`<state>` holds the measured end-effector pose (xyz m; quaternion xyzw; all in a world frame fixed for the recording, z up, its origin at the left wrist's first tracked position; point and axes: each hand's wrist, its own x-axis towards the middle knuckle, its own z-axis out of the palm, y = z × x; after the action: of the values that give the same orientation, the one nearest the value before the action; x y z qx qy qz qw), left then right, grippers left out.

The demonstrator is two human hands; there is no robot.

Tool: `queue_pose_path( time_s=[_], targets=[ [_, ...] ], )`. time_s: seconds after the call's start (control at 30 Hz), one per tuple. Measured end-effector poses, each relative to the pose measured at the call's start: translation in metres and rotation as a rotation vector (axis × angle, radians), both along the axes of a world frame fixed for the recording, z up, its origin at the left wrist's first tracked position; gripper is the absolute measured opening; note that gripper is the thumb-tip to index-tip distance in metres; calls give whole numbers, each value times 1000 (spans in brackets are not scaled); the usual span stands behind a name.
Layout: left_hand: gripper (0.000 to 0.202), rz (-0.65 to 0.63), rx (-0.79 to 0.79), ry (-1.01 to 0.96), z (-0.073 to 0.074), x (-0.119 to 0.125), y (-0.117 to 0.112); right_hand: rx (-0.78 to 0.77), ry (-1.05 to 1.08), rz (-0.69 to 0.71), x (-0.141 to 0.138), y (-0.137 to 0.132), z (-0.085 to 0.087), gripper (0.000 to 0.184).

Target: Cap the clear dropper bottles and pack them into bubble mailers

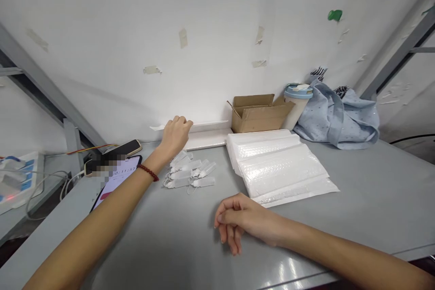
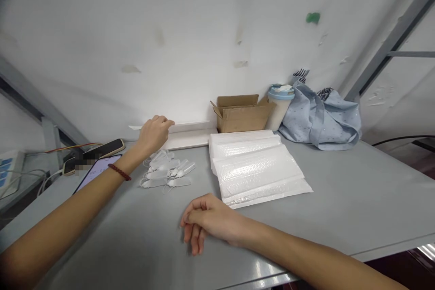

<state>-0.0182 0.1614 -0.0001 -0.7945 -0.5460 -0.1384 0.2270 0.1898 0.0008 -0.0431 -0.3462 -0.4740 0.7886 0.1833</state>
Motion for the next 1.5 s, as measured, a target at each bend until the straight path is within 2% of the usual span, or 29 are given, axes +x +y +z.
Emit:
queue_pose_path(
  time_s=[0.07,0.13,0.17,0.23,0.3,0.33,0.4,0.5,0.57,0.63,0.77,0.93,1.0,1.07,1.13,1.2,1.27,1.33,1.4,1.5],
  targets=[
    [37,-2,59,-22,5,-8,-13,49,-6,-58,4,3,6,15],
    [37,-33,107,-36,8,-17,-30,197,-28,-172,11,8,14,19],
    [35,-70,131,-40,8,-21,-40,325,-54,-246,17,11,19,18],
    [32,-239,217,-69,7,-27,-59,727,-193,-464,30,18,30,19],
    [31,-349,292,-111,4,-28,-78,1066,-289,-702,45,25,41,26],
    [31,-394,334,-131,2,-26,-86,1184,-302,-758,52,27,46,28],
    [30,-495,406,-121,-4,-19,-101,1271,-369,-690,60,31,54,30],
    [24,-656,460,22,-11,-3,-120,1184,-516,-446,60,28,56,42],
    [22,-693,436,122,-12,8,-132,1069,-547,-294,54,24,51,52],
    [21,-694,427,157,-12,16,-143,974,-500,-202,48,20,45,55],
    [25,-721,386,130,-12,22,-159,841,-393,-226,40,20,37,51],
    [24,-734,312,98,-16,21,-162,594,-261,-303,42,28,39,32],
    [24,-711,273,-5,-15,17,-159,587,-254,-292,45,30,43,25],
    [33,-608,247,-252,-11,11,-156,648,-316,-258,47,29,48,22],
    [33,-381,117,-577,-4,3,-153,727,-369,-199,49,27,50,22],
    [38,-152,-233,-861,4,-5,-150,787,-401,-158,48,25,50,23],
    [41,-81,-718,-1028,9,-11,-147,835,-442,-156,45,22,46,21],
    [33,-92,-1056,-1117,11,-13,-145,900,-496,-180,40,19,40,20],
    [30,-105,-1164,-1202,10,-11,-145,1015,-524,-180,36,13,35,22],
    [31,-101,-1200,-1279,4,-2,-147,1188,-557,-97,27,0,31,29]
  ],
)
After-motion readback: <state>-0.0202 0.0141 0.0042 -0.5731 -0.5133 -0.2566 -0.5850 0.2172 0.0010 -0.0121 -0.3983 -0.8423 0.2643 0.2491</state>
